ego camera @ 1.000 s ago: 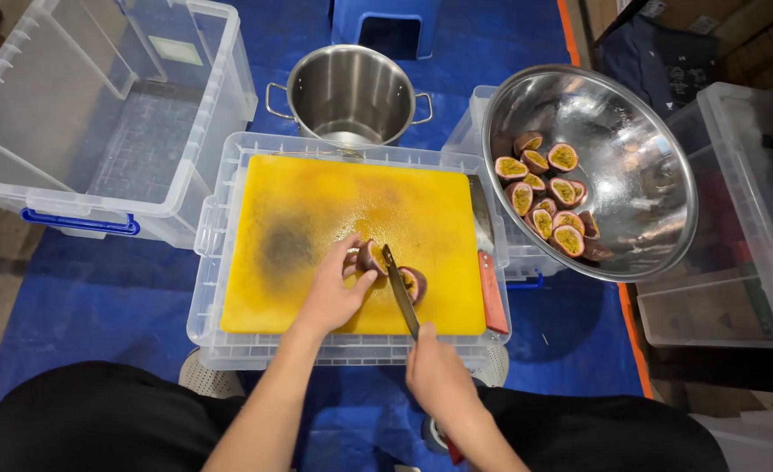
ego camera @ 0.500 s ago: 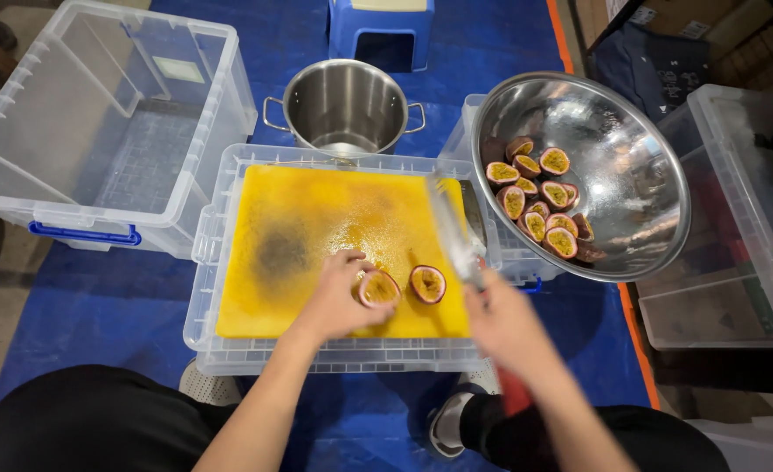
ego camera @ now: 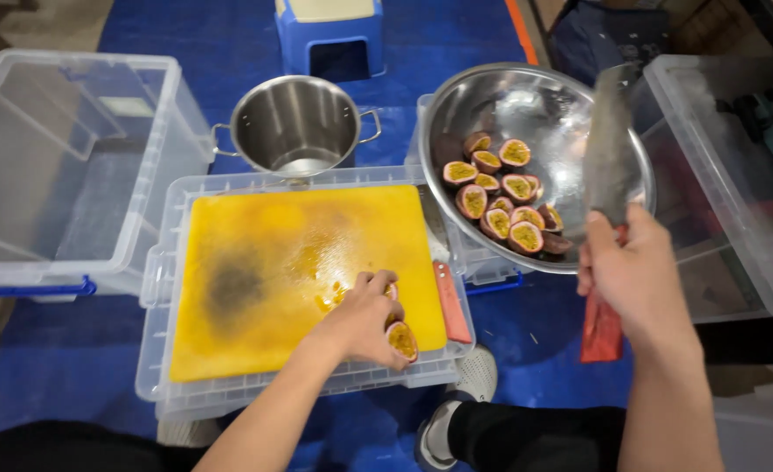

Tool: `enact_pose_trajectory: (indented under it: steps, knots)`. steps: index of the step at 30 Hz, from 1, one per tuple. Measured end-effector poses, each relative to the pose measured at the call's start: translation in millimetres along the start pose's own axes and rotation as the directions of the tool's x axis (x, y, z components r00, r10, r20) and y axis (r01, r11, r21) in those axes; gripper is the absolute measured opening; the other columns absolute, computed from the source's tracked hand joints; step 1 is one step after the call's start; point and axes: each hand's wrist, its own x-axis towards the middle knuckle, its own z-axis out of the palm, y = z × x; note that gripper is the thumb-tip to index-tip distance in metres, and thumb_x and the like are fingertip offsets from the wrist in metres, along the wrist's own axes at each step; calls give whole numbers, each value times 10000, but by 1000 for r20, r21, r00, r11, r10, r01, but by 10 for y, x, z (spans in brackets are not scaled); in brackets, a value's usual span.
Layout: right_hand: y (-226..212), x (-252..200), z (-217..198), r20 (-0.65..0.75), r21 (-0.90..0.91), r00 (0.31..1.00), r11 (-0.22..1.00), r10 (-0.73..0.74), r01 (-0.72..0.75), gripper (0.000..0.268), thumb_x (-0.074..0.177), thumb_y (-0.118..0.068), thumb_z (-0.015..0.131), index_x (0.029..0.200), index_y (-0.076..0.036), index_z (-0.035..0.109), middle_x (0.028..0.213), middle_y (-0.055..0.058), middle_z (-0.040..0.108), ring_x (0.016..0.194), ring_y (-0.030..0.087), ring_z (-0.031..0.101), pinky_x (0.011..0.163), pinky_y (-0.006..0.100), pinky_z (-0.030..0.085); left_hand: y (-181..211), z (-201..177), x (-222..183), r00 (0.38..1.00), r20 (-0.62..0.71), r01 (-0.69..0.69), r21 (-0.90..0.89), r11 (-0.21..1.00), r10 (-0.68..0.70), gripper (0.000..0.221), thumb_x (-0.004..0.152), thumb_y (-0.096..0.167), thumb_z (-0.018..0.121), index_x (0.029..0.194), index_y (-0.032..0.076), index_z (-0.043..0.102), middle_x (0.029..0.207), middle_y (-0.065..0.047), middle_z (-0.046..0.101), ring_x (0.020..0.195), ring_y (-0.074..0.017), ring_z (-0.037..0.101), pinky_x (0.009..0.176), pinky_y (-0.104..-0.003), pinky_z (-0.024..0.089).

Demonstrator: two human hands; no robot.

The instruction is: Cutting passion fruits in half using a knife on a cutting board and placing them into a bowl.

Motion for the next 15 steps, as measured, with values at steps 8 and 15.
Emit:
enact_pose_trajectory:
  steps: [8, 15]
  knots:
    - [205, 172, -589, -212, 263, 969, 962, 127, -69, 157, 1150, -158, 465, 1029, -72, 412, 671, 89, 429, 504, 178, 411, 458, 335, 353, 403, -386, 685, 962, -261, -9, -338, 941, -85, 533, 604, 475, 861, 1033, 161, 815, 1445, -109, 425, 1404, -290, 392, 1165, -427, 336]
    - [457, 455, -877, -306, 303, 925, 944, 225, -130, 160, 1143, -164, 484, 1035, -57, 434, 633, 94, 443, 441, 171, 416, 395, 337, 412, 1441, -464, 2761, 931, -366, -71, -195, 978, -6, 742, 486, 678, 793, 1021, 165, 832, 1430, -190, 403, 1327, -344, 425, 1113, -386, 338]
